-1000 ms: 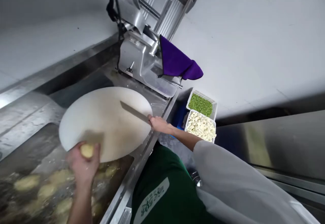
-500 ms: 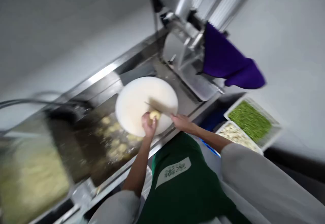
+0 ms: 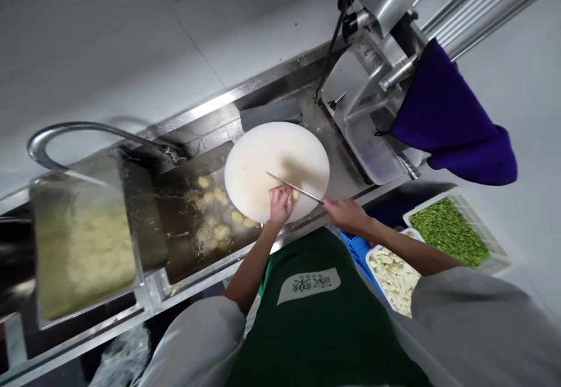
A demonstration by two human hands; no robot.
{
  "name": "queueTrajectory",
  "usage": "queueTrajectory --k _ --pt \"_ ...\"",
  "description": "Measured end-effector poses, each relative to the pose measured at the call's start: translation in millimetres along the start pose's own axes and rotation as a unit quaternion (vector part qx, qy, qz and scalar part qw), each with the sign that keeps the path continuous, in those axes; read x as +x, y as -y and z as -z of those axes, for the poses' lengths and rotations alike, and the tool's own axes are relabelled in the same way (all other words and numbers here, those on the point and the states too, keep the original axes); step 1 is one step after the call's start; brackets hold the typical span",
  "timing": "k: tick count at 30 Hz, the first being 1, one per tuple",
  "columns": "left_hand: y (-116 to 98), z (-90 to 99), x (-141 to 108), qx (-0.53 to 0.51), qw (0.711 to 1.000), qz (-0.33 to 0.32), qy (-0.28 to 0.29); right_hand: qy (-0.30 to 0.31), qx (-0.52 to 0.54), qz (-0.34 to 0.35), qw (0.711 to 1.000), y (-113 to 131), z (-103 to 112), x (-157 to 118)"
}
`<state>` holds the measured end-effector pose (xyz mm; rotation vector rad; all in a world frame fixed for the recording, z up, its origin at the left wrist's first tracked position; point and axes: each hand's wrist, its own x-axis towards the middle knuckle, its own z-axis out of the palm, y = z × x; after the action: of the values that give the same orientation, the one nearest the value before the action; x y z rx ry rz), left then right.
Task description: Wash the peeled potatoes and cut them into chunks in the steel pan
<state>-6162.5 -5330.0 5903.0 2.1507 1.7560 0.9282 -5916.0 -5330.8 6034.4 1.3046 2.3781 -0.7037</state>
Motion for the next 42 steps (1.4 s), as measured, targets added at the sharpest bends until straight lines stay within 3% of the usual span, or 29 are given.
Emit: queueTrajectory --k 6,13,16,21,26,30,32,35,37,39,42 --pt "0 -5.6 -3 -0.004 1.000 -0.016 -0.024 0.012 0.009 -0.001 1.000 -3 4 15" --pt "14 -1.0 -7 -0.060 0.991 -0.018 -0.120 0.009 0.020 0.039 0.999 35 -4 81" --pt "18 0.8 -11 -0.076 0.990 0.005 -0.118 0.013 0.030 0.032 0.999 43 -7 102" --pt "10 -12.2 -7 -0.080 0.993 0.061 -0.069 0.008 0.034 0.007 0.999 15 1 109" --pt "5 -12.2 21 -0.050 0.996 0.069 0.002 -0.029 -0.029 -0.090 0.995 -17 12 102" --pt "8 5.7 58 -0.063 0.994 0.060 -0.068 -0.058 -0.061 -0.152 0.985 -17 2 105" --pt "12 9.6 84 -0.061 0.998 0.004 -0.028 -0.061 -0.057 -0.163 0.983 -11 -6 112" --pt "17 3.0 120 -0.047 0.983 -0.108 0.142 -0.053 -0.045 -0.158 0.985 -3 -16 122" --pt "20 -5.5 133 -0.038 0.965 -0.138 0.220 -0.046 -0.040 -0.150 0.987 1 -19 127" --pt "21 -13.6 136 -0.031 0.961 -0.135 0.239 -0.041 -0.038 -0.142 0.988 5 -18 129" --pt "21 -23.7 137 -0.023 0.972 -0.102 0.211 -0.043 -0.043 -0.141 0.988 12 -15 128"
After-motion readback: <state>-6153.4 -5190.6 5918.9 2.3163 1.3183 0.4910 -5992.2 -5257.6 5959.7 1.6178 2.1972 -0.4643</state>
